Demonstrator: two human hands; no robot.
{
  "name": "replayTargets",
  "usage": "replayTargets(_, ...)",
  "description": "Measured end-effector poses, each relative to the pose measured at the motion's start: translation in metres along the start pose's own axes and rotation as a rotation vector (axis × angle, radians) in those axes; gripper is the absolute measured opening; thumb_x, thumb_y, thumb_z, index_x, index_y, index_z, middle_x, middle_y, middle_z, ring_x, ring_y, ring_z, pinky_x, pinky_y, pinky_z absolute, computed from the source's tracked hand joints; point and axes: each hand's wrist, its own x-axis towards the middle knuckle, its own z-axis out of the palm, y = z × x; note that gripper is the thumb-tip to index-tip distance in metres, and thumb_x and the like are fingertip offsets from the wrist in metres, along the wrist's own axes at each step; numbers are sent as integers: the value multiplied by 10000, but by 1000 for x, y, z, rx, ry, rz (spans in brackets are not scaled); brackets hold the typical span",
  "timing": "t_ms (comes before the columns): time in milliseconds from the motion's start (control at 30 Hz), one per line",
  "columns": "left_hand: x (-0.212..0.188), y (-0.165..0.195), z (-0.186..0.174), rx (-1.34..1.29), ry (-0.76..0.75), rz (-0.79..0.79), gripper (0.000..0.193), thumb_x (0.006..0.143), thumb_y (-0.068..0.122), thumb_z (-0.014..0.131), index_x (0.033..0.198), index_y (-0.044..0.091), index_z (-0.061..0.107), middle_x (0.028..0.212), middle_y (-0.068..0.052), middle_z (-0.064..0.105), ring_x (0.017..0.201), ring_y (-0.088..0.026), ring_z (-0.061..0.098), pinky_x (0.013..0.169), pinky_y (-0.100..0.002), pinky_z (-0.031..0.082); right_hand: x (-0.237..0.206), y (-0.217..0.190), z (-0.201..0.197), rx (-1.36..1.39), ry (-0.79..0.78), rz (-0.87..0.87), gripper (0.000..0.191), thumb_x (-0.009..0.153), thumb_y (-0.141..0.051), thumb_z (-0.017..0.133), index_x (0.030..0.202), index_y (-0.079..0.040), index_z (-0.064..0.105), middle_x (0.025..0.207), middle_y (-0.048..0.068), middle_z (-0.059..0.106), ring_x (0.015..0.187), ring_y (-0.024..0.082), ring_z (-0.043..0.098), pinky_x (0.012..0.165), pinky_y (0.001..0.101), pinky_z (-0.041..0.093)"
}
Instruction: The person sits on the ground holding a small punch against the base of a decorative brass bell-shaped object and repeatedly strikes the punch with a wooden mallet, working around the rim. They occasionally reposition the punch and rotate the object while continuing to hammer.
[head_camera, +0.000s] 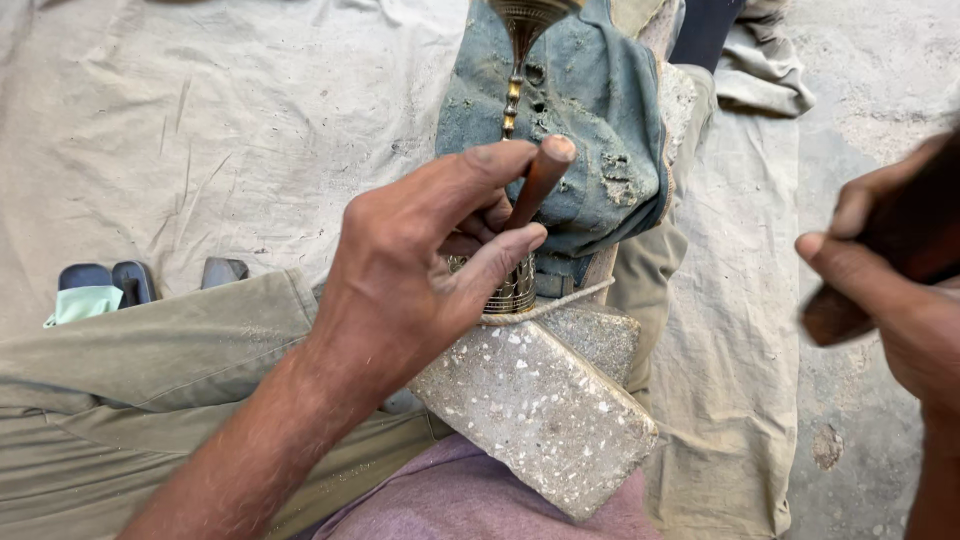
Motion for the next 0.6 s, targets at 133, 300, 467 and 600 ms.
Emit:
replayTargets(133,-10,3,-2,-70,-51,-77,456,913,118,816,1337,116,649,1075,-58,752,917,-105,771,770,-250,643,-4,-5,13,333,28,-41,475,850,70,754,1227,-128,544,919,37,653,986,150,707,889,370,629)
replayTargets(300,-16,0,4,-61,-69,-91,475,882,126,838,1319,104,653,1075,-63,756,902,-114,779,764,-250,689,-23,-30,27,20,-14,152,415,771,138,755,1130,7,595,884,136,696,867,215,718,712,387,646)
replayTargets(467,-16,-3,5,54,-121,-88,517,847,127,858,1317,95,644,1029,-62,752,828,-140,763,719,-277,648,-44,-37,36,1,-22,221,370,815,96,795,1135,25,621,835,173,715,555,220,689,382,361,541)
replayTargets(600,-12,-4,3,23,-195,18,468,871,121,805,1310,138,643,1026,-35,734,840,-165,758,716,-306,639,-51,-35,35,-98,3,215,185,855,73,782,989,31,662,729,167,704,576,204,728,464,339,562)
